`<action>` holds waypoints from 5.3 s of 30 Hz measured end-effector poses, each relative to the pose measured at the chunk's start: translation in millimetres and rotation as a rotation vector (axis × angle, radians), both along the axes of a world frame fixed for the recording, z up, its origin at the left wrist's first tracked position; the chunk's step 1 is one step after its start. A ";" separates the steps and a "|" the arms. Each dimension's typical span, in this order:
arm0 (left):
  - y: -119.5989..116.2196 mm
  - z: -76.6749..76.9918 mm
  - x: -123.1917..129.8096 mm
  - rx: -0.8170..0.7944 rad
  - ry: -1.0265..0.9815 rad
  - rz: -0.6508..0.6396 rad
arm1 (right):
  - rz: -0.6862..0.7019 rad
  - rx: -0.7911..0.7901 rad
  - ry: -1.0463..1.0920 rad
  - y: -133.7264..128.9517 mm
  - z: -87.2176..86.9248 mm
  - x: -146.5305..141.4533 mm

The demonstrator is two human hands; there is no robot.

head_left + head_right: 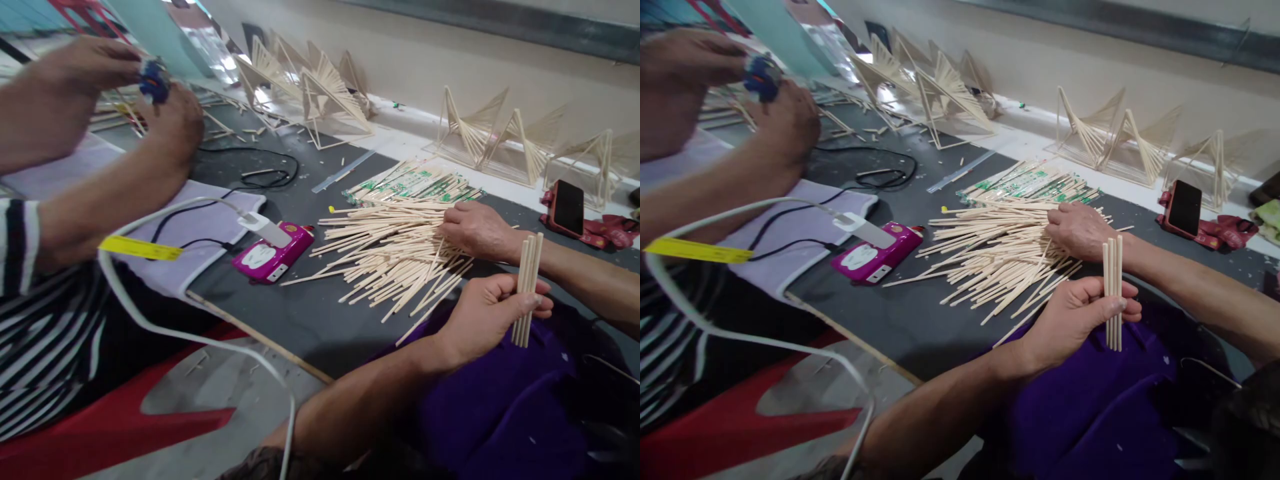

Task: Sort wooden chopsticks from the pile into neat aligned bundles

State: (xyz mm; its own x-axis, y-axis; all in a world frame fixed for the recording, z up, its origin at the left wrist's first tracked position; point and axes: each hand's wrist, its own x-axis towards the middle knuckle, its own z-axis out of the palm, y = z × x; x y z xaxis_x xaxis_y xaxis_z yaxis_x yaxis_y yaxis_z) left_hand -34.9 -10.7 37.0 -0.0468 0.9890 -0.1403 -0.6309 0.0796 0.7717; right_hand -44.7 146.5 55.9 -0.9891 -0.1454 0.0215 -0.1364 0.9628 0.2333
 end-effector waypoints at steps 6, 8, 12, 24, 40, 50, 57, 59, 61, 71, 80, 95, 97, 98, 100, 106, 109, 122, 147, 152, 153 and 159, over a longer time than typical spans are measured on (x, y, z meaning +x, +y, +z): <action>0.7 -1.3 1.5 -0.011 0.012 0.001 | 0.049 -0.033 -0.030 -5.6 6.5 3.3; 0.8 -1.3 1.6 -0.011 0.012 -0.003 | 0.003 -0.091 -0.036 -5.4 9.4 -0.9; 0.4 -0.4 1.4 -0.011 0.001 0.004 | -0.244 -0.101 0.034 -1.3 13.6 -20.6; 0.6 0.6 0.6 0.007 -0.026 -0.008 | -0.335 -0.016 -0.074 2.8 3.2 -58.6; -0.5 0.2 2.4 0.003 0.005 -0.030 | 0.017 -0.115 0.057 -2.5 8.9 4.2; -0.3 -0.7 3.5 -0.016 0.048 -0.026 | -0.369 -0.892 0.257 -1.1 38.7 3.7; -2.2 0.4 1.6 0.011 0.085 -0.019 | -0.546 -1.473 0.088 2.5 36.9 -0.8; -2.7 1.2 0.6 0.014 0.109 -0.014 | -0.582 -1.536 0.085 4.7 35.0 -0.2; -2.9 1.8 0.2 0.012 0.120 -0.021 | -0.592 -1.516 0.096 7.1 32.9 1.1; -12.3 -8.7 15.7 0.102 0.435 -0.389 | -0.414 -0.822 -0.023 25.2 30.6 55.4; -15.3 -14.3 19.5 0.296 0.615 -0.526 | -0.351 -0.470 -0.180 25.2 14.6 113.5; -13.7 -16.0 20.0 0.236 0.634 -0.516 | -0.465 -0.286 -0.324 19.0 -6.8 94.6; -13.3 -15.6 20.3 0.227 0.643 -0.520 | -0.426 -0.306 -0.301 16.8 -8.3 94.3; -13.1 -15.0 20.3 0.225 0.645 -0.524 | -0.414 -0.312 -0.278 16.0 -8.5 94.7; -12.5 -13.7 19.7 0.229 0.642 -0.531 | -0.402 -0.313 -0.213 15.5 -7.5 96.2; -13.0 -13.7 19.8 0.241 0.618 -0.523 | -0.367 -0.320 -0.109 15.6 0.3 102.5; -14.3 -13.4 23.0 0.151 0.486 -0.500 | -0.417 -0.471 -0.080 14.9 1.2 103.1; 26.0 -8.7 -23.7 -0.103 0.098 0.418 | -0.632 -1.629 0.169 7.5 2.3 102.0; 29.5 -9.2 -42.9 -0.071 0.164 0.533 | -0.553 -1.245 -0.072 -8.0 -12.0 112.6; 29.0 -6.4 -48.0 -0.045 0.168 0.541 | -0.585 -1.366 -0.126 -6.6 -7.4 112.2; 28.8 -6.1 -48.1 -0.040 0.175 0.541 | -0.589 -1.365 -0.147 -7.1 -6.1 111.7; 28.4 -4.8 -49.4 -0.046 0.177 0.548 | -0.438 -1.135 -0.148 -13.7 2.5 111.4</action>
